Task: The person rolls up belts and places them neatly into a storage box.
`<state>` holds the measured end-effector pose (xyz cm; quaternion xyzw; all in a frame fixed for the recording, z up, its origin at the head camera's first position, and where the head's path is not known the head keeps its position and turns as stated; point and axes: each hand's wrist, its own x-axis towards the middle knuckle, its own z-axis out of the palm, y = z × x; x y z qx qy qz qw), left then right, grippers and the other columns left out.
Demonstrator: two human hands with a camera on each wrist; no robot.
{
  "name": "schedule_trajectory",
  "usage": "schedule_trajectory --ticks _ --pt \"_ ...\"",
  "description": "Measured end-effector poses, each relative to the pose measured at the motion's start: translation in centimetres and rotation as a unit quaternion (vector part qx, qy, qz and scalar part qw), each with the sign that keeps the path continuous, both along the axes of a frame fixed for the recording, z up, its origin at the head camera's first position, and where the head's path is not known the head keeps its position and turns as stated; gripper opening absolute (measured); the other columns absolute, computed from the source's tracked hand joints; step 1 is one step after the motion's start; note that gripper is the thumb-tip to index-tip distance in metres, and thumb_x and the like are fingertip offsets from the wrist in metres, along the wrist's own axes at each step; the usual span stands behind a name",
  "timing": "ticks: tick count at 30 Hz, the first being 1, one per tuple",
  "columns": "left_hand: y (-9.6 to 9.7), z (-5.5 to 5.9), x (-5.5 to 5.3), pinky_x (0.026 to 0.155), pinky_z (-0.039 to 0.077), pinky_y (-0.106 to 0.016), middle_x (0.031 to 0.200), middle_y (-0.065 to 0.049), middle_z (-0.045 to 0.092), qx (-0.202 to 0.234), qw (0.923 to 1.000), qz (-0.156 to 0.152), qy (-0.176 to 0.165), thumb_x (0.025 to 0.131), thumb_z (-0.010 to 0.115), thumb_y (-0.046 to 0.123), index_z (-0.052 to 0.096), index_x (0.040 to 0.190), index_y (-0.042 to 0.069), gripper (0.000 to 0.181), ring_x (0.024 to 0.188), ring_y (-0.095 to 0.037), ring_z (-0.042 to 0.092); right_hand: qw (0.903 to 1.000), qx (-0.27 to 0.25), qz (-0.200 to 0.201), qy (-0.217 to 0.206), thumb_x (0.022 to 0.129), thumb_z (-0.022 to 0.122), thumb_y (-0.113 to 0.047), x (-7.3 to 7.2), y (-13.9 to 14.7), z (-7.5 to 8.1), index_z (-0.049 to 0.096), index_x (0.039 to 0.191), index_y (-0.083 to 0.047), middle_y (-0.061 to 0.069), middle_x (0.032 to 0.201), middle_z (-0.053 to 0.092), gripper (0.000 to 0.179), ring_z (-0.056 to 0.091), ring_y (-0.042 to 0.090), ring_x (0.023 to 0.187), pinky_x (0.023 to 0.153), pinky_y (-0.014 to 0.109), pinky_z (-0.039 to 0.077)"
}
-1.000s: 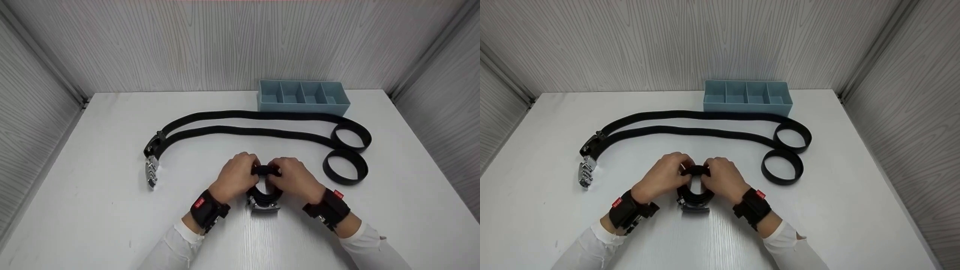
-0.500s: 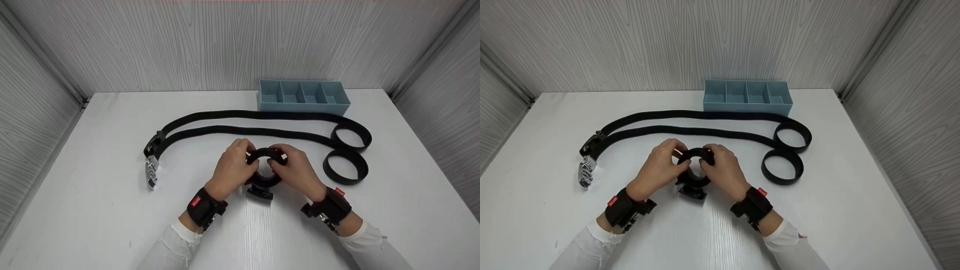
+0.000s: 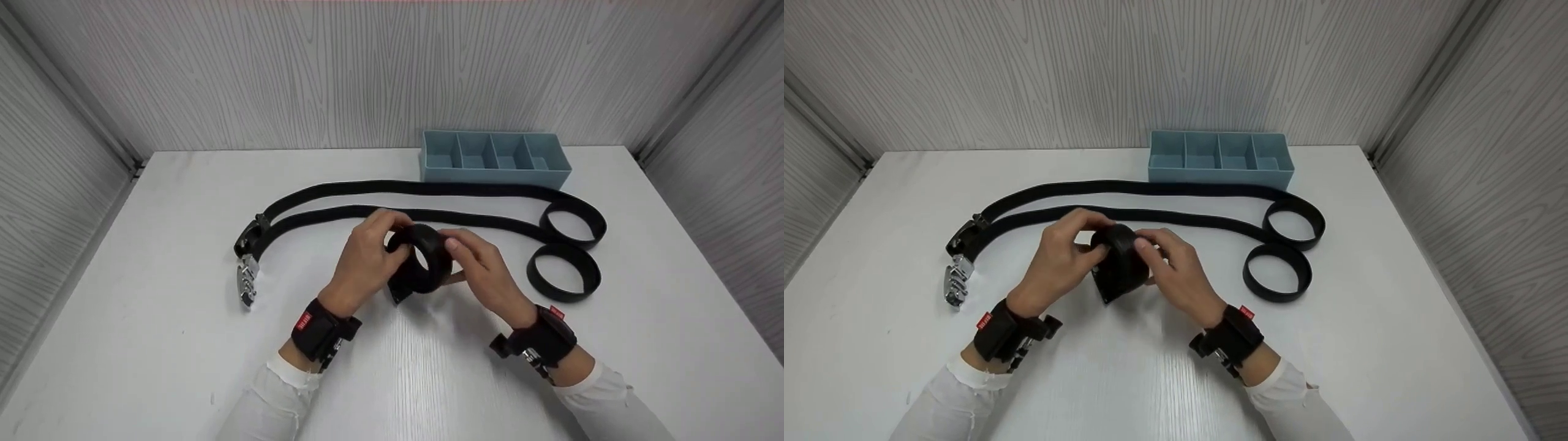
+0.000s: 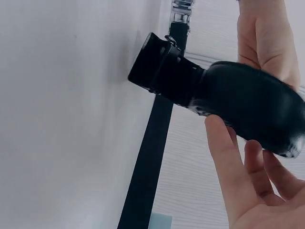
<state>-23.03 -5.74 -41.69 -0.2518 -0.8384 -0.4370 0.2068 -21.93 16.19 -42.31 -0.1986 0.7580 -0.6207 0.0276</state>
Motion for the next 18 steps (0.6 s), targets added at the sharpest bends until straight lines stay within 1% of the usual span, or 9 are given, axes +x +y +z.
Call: schedule_trajectory --ticks 1,3,6,9,11,12,14,16,18 --pt "-0.2 0.1 0.0 0.088 0.056 -0.035 0.108 -0.008 0.068 0.002 0.9998 -0.006 0.018 0.087 0.076 -0.005 0.069 0.112 0.003 0.027 0.105 -0.020 0.069 0.9999 -0.010 0.001 -0.001 0.111 0.047 -0.018 -0.1 0.0 0.0 0.063 0.135 0.001 0.018 0.123 0.064 0.035 0.069 0.032 0.101 0.072 0.043 0.063" --pt "-0.4 0.4 -0.1 0.083 0.057 -0.032 0.109 -0.007 0.069 0.004 0.9984 -0.023 0.052 0.088 0.076 -0.003 0.069 0.113 0.004 0.027 0.104 -0.017 0.068 0.9999 -0.013 0.000 -0.001 0.111 0.044 -0.016 -0.2 0.1 0.0 0.063 0.135 0.001 0.016 0.127 0.063 0.035 0.068 0.032 0.106 0.076 0.044 0.062" --pt "-0.7 0.8 0.0 0.080 0.057 -0.029 0.113 -0.006 0.070 0.015 0.9937 -0.066 0.089 0.091 0.077 -0.002 0.070 0.115 0.005 0.027 0.105 -0.014 0.067 0.9998 0.017 0.008 0.004 0.109 0.050 -0.012 -0.6 0.3 -0.3 0.061 0.139 -0.004 0.012 0.136 0.060 0.033 0.065 0.030 0.119 0.089 0.043 0.059" --pt "-0.7 1.1 0.1 0.089 0.056 -0.030 0.117 -0.007 0.071 0.034 0.9852 -0.124 0.113 0.091 0.076 -0.003 0.070 0.116 0.005 0.027 0.109 -0.016 0.067 0.9977 0.044 0.052 0.005 0.106 0.059 -0.011 -0.9 0.6 -0.6 0.053 0.149 -0.005 0.011 0.150 0.053 0.044 0.054 0.028 0.137 0.110 0.045 0.047" --pt "-0.5 1.2 0.3 0.095 0.055 -0.030 0.119 -0.009 0.071 0.050 0.9780 -0.163 0.120 0.091 0.075 -0.006 0.071 0.115 0.005 0.027 0.113 -0.017 0.068 0.9948 0.056 0.085 -0.003 0.105 0.063 -0.014 -0.9 0.7 -0.8 0.046 0.155 -0.006 0.011 0.156 0.049 0.053 0.045 0.026 0.145 0.117 0.047 0.038" --pt "-0.3 1.3 0.3 0.098 0.054 -0.031 0.120 -0.009 0.071 0.058 0.9740 -0.181 0.123 0.090 0.075 -0.008 0.071 0.115 0.004 0.027 0.115 -0.019 0.068 0.9932 0.056 0.102 -0.009 0.104 0.065 -0.016 -0.8 0.8 -0.8 0.044 0.156 -0.006 0.011 0.158 0.047 0.058 0.043 0.026 0.147 0.119 0.048 0.035" --pt "-0.1 1.4 0.4 0.101 0.053 -0.033 0.120 -0.011 0.072 0.071 0.9663 -0.208 0.134 0.089 0.074 -0.011 0.071 0.113 0.004 0.028 0.116 -0.022 0.068 0.9902 0.054 0.127 -0.023 0.101 0.069 -0.017 -0.8 0.9 -0.9 0.041 0.158 -0.006 0.012 0.158 0.047 0.064 0.045 0.026 0.145 0.119 0.047 0.034" --pt "0.1 1.5 0.6 0.103 0.052 -0.035 0.120 -0.012 0.072 0.072 0.9605 -0.221 0.153 0.088 0.075 -0.011 0.071 0.112 0.004 0.029 0.117 -0.024 0.067 0.9889 0.043 0.138 -0.035 0.099 0.071 -0.015 -0.8 0.9 -0.9 0.041 0.158 -0.006 0.012 0.154 0.051 0.066 0.052 0.025 0.138 0.116 0.044 0.039" --pt "0.2 1.6 0.6 0.104 0.051 -0.036 0.120 -0.012 0.073 0.067 0.9562 -0.223 0.177 0.086 0.078 -0.010 0.073 0.112 0.004 0.030 0.116 -0.026 0.067 0.9893 0.027 0.137 -0.043 0.097 0.072 -0.012 -0.9 0.9 -0.8 0.044 0.155 -0.003 0.014 0.148 0.055 0.065 0.058 0.025 0.128 0.110 0.039 0.045"
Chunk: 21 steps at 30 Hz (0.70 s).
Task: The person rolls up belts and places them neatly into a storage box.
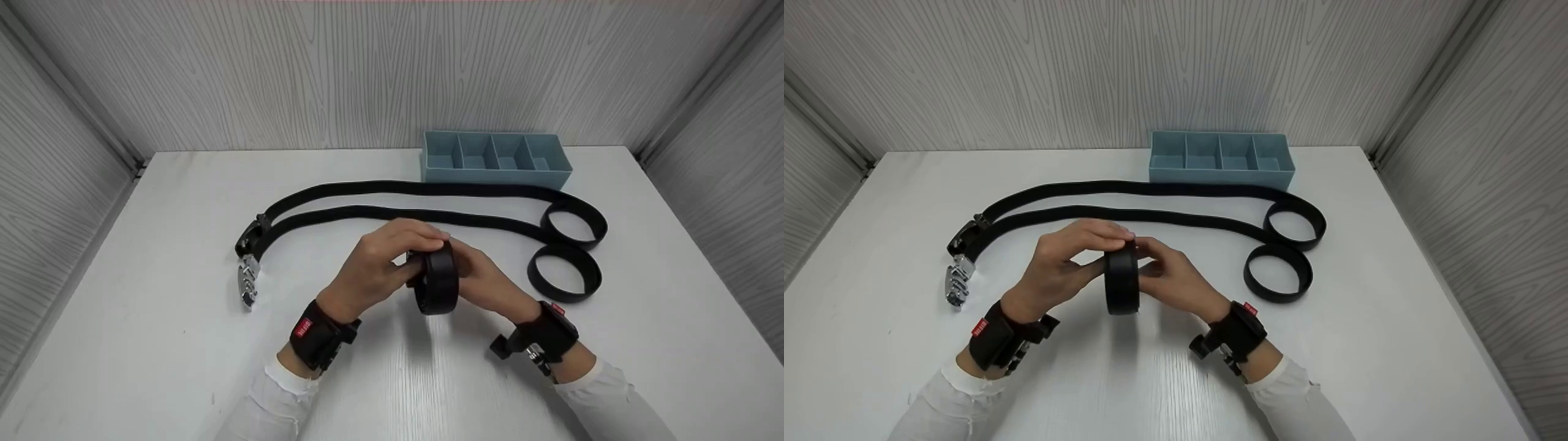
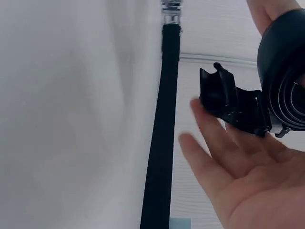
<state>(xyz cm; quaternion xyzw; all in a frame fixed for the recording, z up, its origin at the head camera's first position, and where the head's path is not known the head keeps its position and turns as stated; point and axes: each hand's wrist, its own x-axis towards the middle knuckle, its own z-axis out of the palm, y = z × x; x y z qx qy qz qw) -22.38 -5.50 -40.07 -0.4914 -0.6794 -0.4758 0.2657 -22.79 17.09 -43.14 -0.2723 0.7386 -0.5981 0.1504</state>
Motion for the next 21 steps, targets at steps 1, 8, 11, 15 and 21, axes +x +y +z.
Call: schedule_trajectory --ticks 1,8,11,15,21 --pt "0.05 0.06 0.01 0.104 0.051 -0.037 0.119 -0.012 0.073 -0.001 0.9999 0.004 0.014 0.086 0.079 -0.009 0.073 0.111 0.005 0.029 0.115 -0.027 0.067 1.0000 -0.005 -0.005 -0.004 0.097 0.072 -0.010 -0.01 0.01 0.05 0.045 0.154 -0.002 0.014 0.145 0.057 0.064 0.060 0.024 0.124 0.106 0.036 0.047" --pt "0.21 0.26 0.12 0.104 0.050 -0.035 0.117 -0.008 0.076 -0.002 0.9980 0.043 0.047 0.086 0.082 -0.003 0.076 0.110 0.006 0.026 0.114 -0.024 0.068 0.9986 -0.008 -0.052 0.003 0.095 0.073 -0.006 -0.01 -0.09 0.40 0.054 0.145 0.003 0.017 0.134 0.064 0.054 0.068 0.020 0.109 0.089 0.030 0.056" --pt "0.23 0.29 0.19 0.104 0.050 -0.032 0.122 -0.006 0.074 -0.021 0.9962 0.076 0.035 0.087 0.081 -0.004 0.074 0.111 0.005 0.027 0.117 -0.021 0.066 0.9956 -0.001 -0.088 0.032 0.094 0.074 -0.006 -0.04 0.06 0.58 0.057 0.143 0.000 0.017 0.129 0.066 0.052 0.072 0.023 0.097 0.079 0.032 0.060" --pt "0.05 0.27 0.33 0.099 0.052 -0.031 0.128 -0.004 0.071 -0.077 0.9864 0.145 -0.009 0.089 0.070 -0.014 0.071 0.116 0.006 0.034 0.121 -0.018 0.064 0.9716 0.070 -0.157 0.163 0.090 0.079 -0.004 -0.31 0.47 0.63 0.062 0.139 -0.003 0.014 0.121 0.069 0.052 0.069 0.023 0.088 0.074 0.037 0.060" --pt "0.06 0.40 0.78 0.085 0.057 -0.036 0.125 -0.006 0.069 -0.139 0.9450 0.203 -0.216 0.102 0.061 0.010 0.065 0.127 0.007 0.025 0.109 -0.019 0.068 0.9069 0.180 -0.199 0.325 0.087 0.083 -0.006 -0.30 0.56 -0.07 0.063 0.137 -0.001 0.014 0.116 0.069 0.054 0.068 0.021 0.090 0.072 0.037 0.058"
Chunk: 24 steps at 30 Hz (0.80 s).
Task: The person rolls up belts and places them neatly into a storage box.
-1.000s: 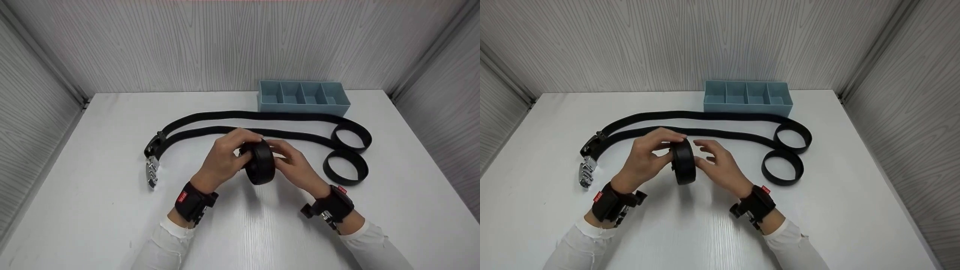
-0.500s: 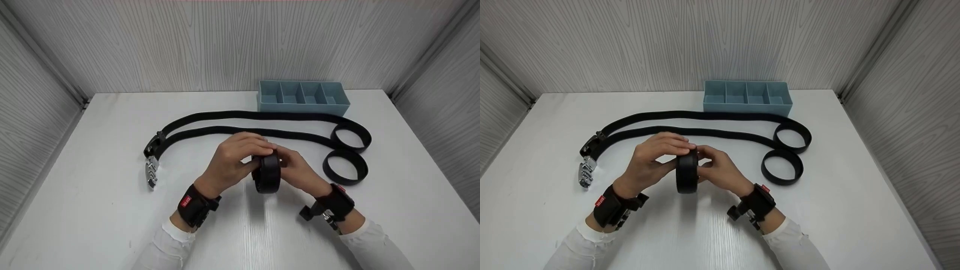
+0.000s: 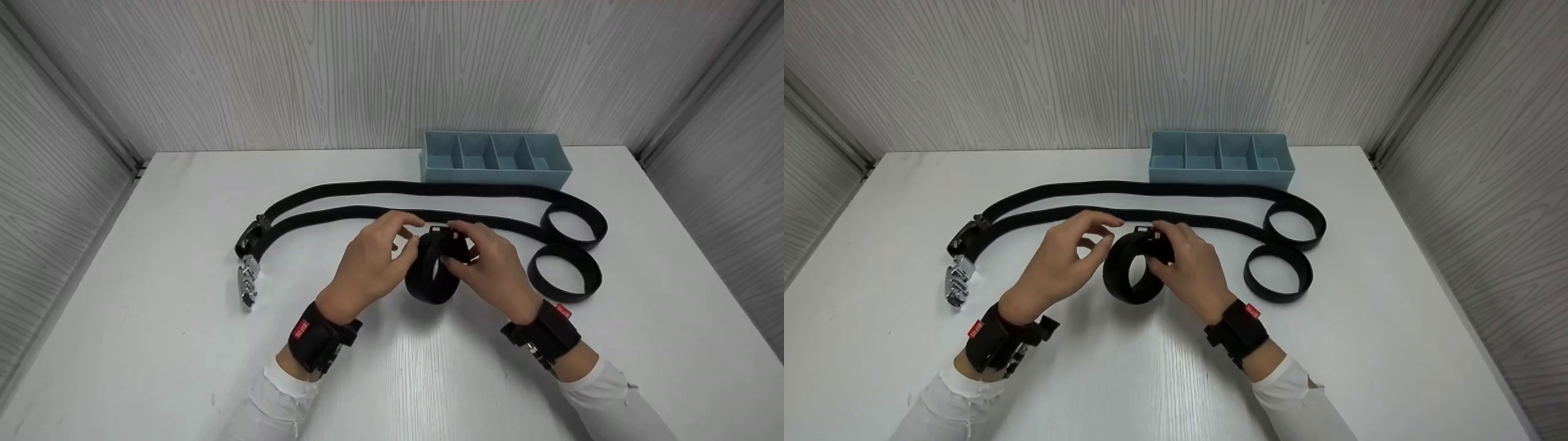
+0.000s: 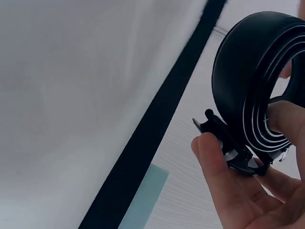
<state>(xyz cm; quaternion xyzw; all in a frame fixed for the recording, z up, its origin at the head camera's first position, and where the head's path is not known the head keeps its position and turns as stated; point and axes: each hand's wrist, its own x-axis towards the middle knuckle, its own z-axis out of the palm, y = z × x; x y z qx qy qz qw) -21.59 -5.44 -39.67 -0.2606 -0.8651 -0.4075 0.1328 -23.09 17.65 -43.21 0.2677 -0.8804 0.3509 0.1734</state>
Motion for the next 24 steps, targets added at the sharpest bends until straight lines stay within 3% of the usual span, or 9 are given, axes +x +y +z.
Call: schedule_trajectory --ticks 2,4,7,14,20,24 --pt "0.3 0.1 0.2 0.082 0.056 -0.037 0.122 -0.008 0.070 -0.019 0.9958 0.020 -0.087 0.104 0.063 0.029 0.063 0.130 0.007 0.034 0.104 -0.020 0.069 0.9992 0.027 -0.005 0.029 0.087 0.083 -0.008 0.2 -0.1 -0.3 0.062 0.137 -0.002 0.014 0.115 0.069 0.054 0.066 0.020 0.084 0.068 0.035 0.056" --pt "0.6 0.1 0.4 0.080 0.056 -0.039 0.119 -0.010 0.072 -0.049 0.9865 0.036 -0.152 0.101 0.065 0.042 0.061 0.133 0.008 0.047 0.100 -0.021 0.070 0.9973 0.048 -0.010 0.054 0.086 0.083 -0.010 0.4 -0.4 -0.5 0.063 0.135 -0.004 0.013 0.112 0.069 0.053 0.062 0.018 0.074 0.062 0.033 0.051" --pt "1.2 0.0 0.6 0.078 0.057 -0.041 0.112 -0.015 0.075 -0.076 0.9778 0.054 -0.188 0.096 0.071 0.043 0.060 0.134 0.006 0.054 0.096 -0.023 0.071 0.9942 0.067 -0.012 0.084 0.086 0.084 -0.012 0.6 -0.7 -0.7 0.063 0.136 -0.009 0.012 0.109 0.069 0.055 0.056 0.017 0.065 0.056 0.032 0.046" --pt "1.7 -0.5 0.9 0.084 0.058 -0.042 0.114 -0.018 0.074 -0.034 0.9866 0.072 -0.143 0.092 0.078 0.026 0.063 0.133 0.002 0.050 0.101 -0.026 0.072 0.9953 0.056 -0.029 0.074 0.085 0.084 -0.010 0.4 -1.1 -0.9 0.067 0.132 -0.010 0.013 0.112 0.070 0.050 0.071 0.023 0.080 0.065 0.035 0.058" --pt "2.0 -0.9 1.2 0.083 0.059 -0.041 0.112 -0.017 0.074 -0.008 0.9944 0.082 -0.066 0.092 0.080 0.020 0.067 0.125 0.001 0.041 0.101 -0.027 0.073 0.9953 0.052 -0.065 0.050 0.084 0.087 -0.015 0.4 -1.2 -0.8 0.070 0.127 -0.010 0.013 0.115 0.074 0.047 0.074 0.028 0.087 0.063 0.041 0.057" --pt "2.4 -1.1 1.4 0.082 0.059 -0.040 0.111 -0.016 0.074 -0.008 0.9955 0.085 -0.041 0.092 0.081 0.018 0.068 0.124 0.001 0.039 0.100 -0.026 0.073 0.9955 0.045 -0.059 0.060 0.083 0.087 -0.013 0.5 -1.0 -0.9 0.070 0.126 -0.007 0.015 0.112 0.075 0.046 0.074 0.027 0.084 0.062 0.041 0.058"
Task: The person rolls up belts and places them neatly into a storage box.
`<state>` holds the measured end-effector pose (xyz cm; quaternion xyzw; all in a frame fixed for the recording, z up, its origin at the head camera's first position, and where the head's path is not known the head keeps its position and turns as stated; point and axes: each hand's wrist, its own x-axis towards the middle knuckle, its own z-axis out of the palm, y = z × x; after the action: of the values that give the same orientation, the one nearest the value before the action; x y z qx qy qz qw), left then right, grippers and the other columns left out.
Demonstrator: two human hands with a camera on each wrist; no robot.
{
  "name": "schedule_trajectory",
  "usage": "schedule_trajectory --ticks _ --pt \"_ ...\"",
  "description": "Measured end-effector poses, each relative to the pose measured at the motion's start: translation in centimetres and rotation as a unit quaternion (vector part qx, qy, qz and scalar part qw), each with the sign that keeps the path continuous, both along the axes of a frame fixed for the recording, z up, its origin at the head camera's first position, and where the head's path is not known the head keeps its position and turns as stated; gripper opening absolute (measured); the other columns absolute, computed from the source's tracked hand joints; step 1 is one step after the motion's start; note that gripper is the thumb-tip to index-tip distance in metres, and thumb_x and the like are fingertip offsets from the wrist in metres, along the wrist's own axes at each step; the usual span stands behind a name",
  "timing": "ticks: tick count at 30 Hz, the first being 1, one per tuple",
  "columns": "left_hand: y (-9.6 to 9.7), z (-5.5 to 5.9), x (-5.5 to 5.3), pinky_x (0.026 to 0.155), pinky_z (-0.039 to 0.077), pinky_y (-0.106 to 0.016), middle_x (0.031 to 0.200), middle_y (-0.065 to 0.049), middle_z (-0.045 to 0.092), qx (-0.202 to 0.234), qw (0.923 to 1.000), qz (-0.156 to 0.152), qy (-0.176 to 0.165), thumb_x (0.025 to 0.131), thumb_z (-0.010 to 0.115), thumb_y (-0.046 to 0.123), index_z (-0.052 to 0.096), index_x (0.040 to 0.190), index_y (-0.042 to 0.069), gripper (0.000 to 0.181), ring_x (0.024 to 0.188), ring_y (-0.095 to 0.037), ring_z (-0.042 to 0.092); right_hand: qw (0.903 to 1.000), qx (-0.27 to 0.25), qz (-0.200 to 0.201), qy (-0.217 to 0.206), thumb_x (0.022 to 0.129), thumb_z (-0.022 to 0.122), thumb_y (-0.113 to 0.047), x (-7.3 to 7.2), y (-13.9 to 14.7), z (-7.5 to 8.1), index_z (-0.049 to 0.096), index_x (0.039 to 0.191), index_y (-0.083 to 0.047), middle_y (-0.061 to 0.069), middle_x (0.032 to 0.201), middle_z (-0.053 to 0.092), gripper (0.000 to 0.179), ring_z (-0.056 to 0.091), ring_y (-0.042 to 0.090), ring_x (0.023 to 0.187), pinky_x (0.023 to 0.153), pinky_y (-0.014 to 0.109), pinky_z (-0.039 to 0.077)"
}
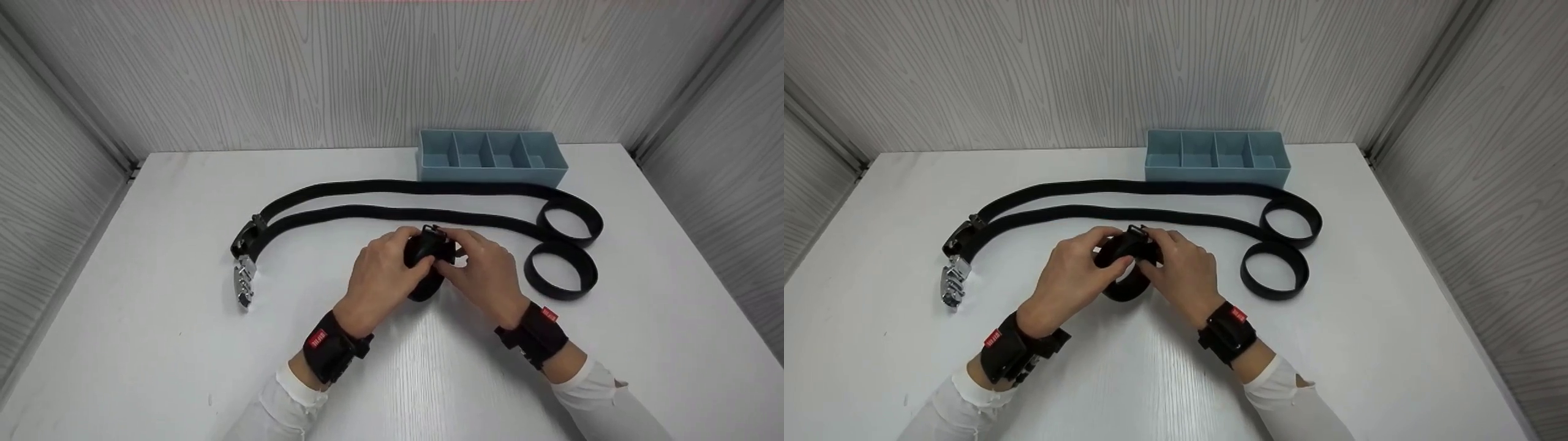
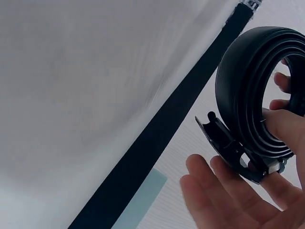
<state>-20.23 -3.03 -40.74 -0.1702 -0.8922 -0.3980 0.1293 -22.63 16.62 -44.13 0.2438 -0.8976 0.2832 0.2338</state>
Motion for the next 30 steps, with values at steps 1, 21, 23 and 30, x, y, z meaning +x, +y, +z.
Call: schedule_trajectory --ticks 1,21,23,30 --pt "0.1 0.0 0.0 0.081 0.060 -0.040 0.111 -0.016 0.074 -0.001 1.0000 -0.001 0.004 0.092 0.080 0.019 0.068 0.124 0.001 0.039 0.099 -0.027 0.073 1.0000 -0.006 0.006 0.003 0.083 0.087 -0.010 0.0 0.0 0.0 0.070 0.125 -0.006 0.016 0.111 0.075 0.045 0.074 0.027 0.083 0.063 0.040 0.059" --pt "-3.1 -0.8 -2.9 0.097 0.052 -0.031 0.130 -0.006 0.058 0.000 0.9748 -0.192 0.113 0.092 0.076 0.002 0.070 0.119 0.010 0.029 0.120 -0.014 0.059 0.9485 -0.166 0.182 -0.199 0.091 0.078 -0.002 -1.3 1.3 0.5 0.050 0.125 -0.002 0.011 0.121 0.074 0.044 0.074 0.024 0.105 0.089 0.034 0.059" --pt "-3.3 -0.9 -3.0 0.095 0.053 -0.031 0.130 -0.006 0.059 -0.004 0.9727 -0.198 0.121 0.090 0.078 0.001 0.070 0.117 0.010 0.030 0.118 -0.014 0.061 0.9446 -0.169 0.177 -0.218 0.091 0.077 -0.002 -1.2 1.3 0.6 0.044 0.120 -0.003 0.011 0.119 0.075 0.044 0.074 0.023 0.103 0.090 0.034 0.058" --pt "-3.6 -0.8 -3.1 0.094 0.054 -0.033 0.122 -0.001 0.062 0.009 0.9672 -0.234 0.099 0.080 0.084 0.000 0.067 0.118 0.010 0.043 0.113 -0.011 0.061 0.9258 -0.191 0.195 -0.261 0.092 0.077 -0.001 -1.0 0.9 0.6 0.040 0.110 -0.002 0.014 0.114 0.077 0.041 0.075 0.026 0.101 0.090 0.037 0.058"
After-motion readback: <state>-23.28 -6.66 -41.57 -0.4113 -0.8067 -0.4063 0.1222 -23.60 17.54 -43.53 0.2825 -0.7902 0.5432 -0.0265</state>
